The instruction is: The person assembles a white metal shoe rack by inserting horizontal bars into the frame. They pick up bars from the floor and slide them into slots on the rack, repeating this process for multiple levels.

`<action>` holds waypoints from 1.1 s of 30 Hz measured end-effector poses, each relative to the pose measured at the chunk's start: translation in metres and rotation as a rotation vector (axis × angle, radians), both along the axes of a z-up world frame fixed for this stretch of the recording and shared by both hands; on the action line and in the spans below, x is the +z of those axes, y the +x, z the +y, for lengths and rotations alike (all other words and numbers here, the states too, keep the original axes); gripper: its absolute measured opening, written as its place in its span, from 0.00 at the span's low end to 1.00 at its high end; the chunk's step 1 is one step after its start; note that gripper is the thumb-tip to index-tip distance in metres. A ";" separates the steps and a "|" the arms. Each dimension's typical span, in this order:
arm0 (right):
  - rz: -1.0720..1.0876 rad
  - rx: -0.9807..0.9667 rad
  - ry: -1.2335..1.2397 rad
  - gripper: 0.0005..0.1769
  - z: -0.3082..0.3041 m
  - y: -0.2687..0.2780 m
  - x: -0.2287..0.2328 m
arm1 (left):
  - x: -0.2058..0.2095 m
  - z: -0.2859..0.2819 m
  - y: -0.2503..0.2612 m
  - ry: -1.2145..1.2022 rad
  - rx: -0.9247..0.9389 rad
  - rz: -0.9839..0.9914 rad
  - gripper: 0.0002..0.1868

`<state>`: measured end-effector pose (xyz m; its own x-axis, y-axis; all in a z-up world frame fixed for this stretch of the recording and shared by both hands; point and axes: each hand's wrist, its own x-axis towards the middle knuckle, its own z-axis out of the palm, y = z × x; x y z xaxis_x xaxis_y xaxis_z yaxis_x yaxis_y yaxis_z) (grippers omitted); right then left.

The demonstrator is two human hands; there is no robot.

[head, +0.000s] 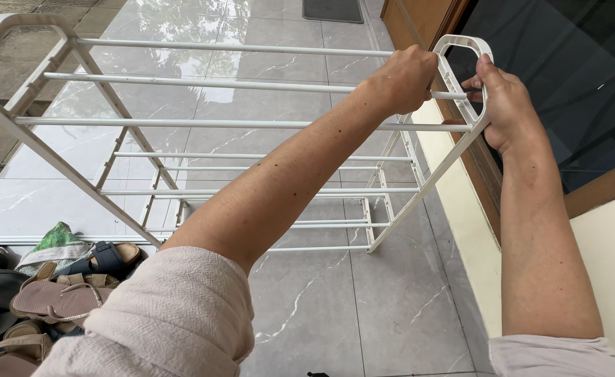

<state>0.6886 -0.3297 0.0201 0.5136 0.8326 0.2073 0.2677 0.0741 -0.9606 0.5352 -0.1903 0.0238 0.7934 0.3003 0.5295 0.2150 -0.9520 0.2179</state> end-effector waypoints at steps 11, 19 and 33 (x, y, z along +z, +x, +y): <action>-0.010 -0.073 -0.029 0.39 -0.003 -0.022 -0.002 | -0.026 0.033 0.023 -0.005 0.113 -0.002 0.15; 0.039 0.030 0.062 0.42 -0.004 -0.016 -0.016 | -0.042 0.047 0.032 -0.024 0.155 -0.034 0.15; 0.006 -0.004 0.078 0.42 0.003 -0.035 -0.021 | -0.041 0.055 0.005 -0.082 -0.003 -0.116 0.06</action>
